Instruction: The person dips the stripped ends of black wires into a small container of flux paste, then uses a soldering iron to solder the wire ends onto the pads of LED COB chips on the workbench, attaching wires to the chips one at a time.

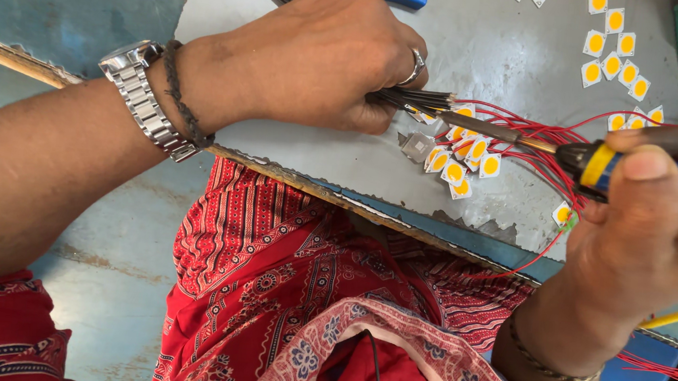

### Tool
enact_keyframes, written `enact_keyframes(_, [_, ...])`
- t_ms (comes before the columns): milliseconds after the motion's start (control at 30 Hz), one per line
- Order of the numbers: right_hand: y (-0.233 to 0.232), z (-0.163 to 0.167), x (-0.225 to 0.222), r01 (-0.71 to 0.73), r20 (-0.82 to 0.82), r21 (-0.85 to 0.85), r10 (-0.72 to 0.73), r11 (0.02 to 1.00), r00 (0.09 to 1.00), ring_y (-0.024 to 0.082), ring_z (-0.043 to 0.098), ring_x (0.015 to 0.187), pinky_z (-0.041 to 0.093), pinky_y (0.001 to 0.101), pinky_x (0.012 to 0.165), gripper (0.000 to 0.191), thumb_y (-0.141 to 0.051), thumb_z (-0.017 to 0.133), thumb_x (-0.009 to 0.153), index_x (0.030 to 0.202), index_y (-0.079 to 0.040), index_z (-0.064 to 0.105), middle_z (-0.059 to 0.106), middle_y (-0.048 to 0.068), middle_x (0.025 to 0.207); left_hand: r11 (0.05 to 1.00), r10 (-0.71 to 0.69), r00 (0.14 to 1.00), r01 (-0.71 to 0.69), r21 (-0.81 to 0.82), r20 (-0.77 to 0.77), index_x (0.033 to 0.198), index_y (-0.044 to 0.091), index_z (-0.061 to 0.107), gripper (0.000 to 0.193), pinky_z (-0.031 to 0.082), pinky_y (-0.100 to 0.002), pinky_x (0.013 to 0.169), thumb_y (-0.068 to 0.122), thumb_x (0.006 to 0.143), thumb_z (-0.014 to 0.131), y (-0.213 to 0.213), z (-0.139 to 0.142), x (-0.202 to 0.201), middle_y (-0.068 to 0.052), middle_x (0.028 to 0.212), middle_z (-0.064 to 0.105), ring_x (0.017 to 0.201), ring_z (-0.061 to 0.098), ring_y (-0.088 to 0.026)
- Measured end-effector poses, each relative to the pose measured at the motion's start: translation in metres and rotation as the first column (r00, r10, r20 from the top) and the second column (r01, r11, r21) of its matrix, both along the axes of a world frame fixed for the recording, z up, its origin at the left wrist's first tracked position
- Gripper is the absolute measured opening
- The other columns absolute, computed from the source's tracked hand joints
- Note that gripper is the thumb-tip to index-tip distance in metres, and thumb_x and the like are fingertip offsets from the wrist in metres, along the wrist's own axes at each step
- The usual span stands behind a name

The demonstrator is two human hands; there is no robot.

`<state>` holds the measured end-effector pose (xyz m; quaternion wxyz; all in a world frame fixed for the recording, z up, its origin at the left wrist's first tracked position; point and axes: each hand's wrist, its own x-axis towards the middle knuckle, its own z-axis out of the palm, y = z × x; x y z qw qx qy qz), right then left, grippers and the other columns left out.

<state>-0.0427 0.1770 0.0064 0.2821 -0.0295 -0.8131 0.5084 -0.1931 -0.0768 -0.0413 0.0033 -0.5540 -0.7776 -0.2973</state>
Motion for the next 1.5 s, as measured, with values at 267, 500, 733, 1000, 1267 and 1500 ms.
enact_keyframes(267, [0.063, -0.030, 0.022, -0.007, -0.023, -0.115, 0.004, 0.993, 1.000, 0.011, 0.036, 0.058, 0.027, 0.0213, 0.057, 0.023, -0.010, 0.058, 0.119, 0.111, 0.012, 0.060, 0.059, 0.011, 0.086, 0.999, 0.004, 1.000, -0.003, 0.036, -0.019, 0.089, 0.004, 0.074, 0.023, 0.049, -0.051, 0.061, 0.019, 0.074, 0.078, -0.001, -0.001, 0.001, -0.012, 0.082, 0.069, 0.075, 0.067, -0.038])
enact_keyframes(500, [0.072, -0.038, 0.004, -0.089, -0.031, -0.108, 0.086, 0.990, 0.996, 0.025, 0.068, 0.071, 0.059, 0.0352, 0.062, 0.033, -0.031, 0.050, 0.117, 0.120, 0.001, 0.053, 0.062, 0.011, 0.103, 0.999, 0.024, 0.999, -0.025, 0.045, 0.036, 0.092, 0.005, 0.075, 0.023, 0.048, -0.050, 0.060, 0.019, 0.074, 0.078, -0.004, -0.003, 0.002, -0.013, 0.078, 0.068, 0.071, 0.066, -0.037])
enact_keyframes(733, [-0.026, -0.052, -0.012, -0.411, 0.126, 0.112, 0.397, 0.905, 0.909, 0.026, 0.065, 0.131, 0.056, 0.0355, 0.110, 0.022, 0.003, 0.055, 0.118, 0.136, -0.004, 0.044, 0.057, 0.015, 0.144, 0.996, 0.030, 0.999, -0.032, 0.086, 0.019, 0.091, 0.006, 0.075, 0.021, 0.048, -0.050, 0.060, 0.018, 0.074, 0.078, -0.005, -0.010, 0.002, -0.013, 0.074, 0.067, 0.070, 0.065, -0.037])
enact_keyframes(1000, [-0.033, -0.058, -0.015, -0.463, 0.202, 0.127, 0.434, 0.877, 0.878, 0.021, 0.068, 0.129, 0.059, 0.0303, 0.107, 0.037, 0.014, 0.052, 0.110, 0.139, -0.006, 0.040, 0.053, 0.021, 0.152, 0.936, 0.155, 0.987, -0.162, 0.311, 0.047, 0.090, 0.000, 0.068, 0.022, 0.049, -0.046, 0.073, 0.017, 0.086, 0.081, -0.011, -0.018, -0.004, -0.015, 0.089, 0.064, 0.085, 0.065, -0.036])
enact_keyframes(1267, [-0.032, -0.068, -0.012, -0.452, 0.159, 0.070, 0.437, 0.889, 0.885, 0.024, 0.070, 0.128, 0.062, 0.0309, 0.104, 0.045, 0.016, 0.054, 0.110, 0.138, -0.010, 0.031, 0.046, 0.022, 0.159, 0.881, 0.012, 0.967, -0.131, 0.455, 0.255, 0.088, -0.003, 0.050, 0.027, 0.050, -0.038, 0.074, 0.004, 0.099, 0.074, -0.015, 0.004, 0.001, -0.016, 0.109, 0.067, 0.088, 0.066, -0.030])
enact_keyframes(1500, [-0.032, -0.069, -0.017, -0.418, 0.146, 0.116, 0.400, 0.901, 0.905, 0.024, 0.064, 0.133, 0.063, 0.0273, 0.097, 0.058, 0.018, 0.062, 0.104, 0.142, -0.011, 0.029, 0.045, 0.021, 0.158, 0.958, -0.109, 0.952, 0.023, 0.287, 0.287, 0.107, -0.001, 0.071, 0.023, 0.051, -0.042, 0.063, 0.008, 0.086, 0.076, -0.009, 0.009, 0.015, -0.018, 0.083, 0.068, 0.070, 0.066, -0.036])
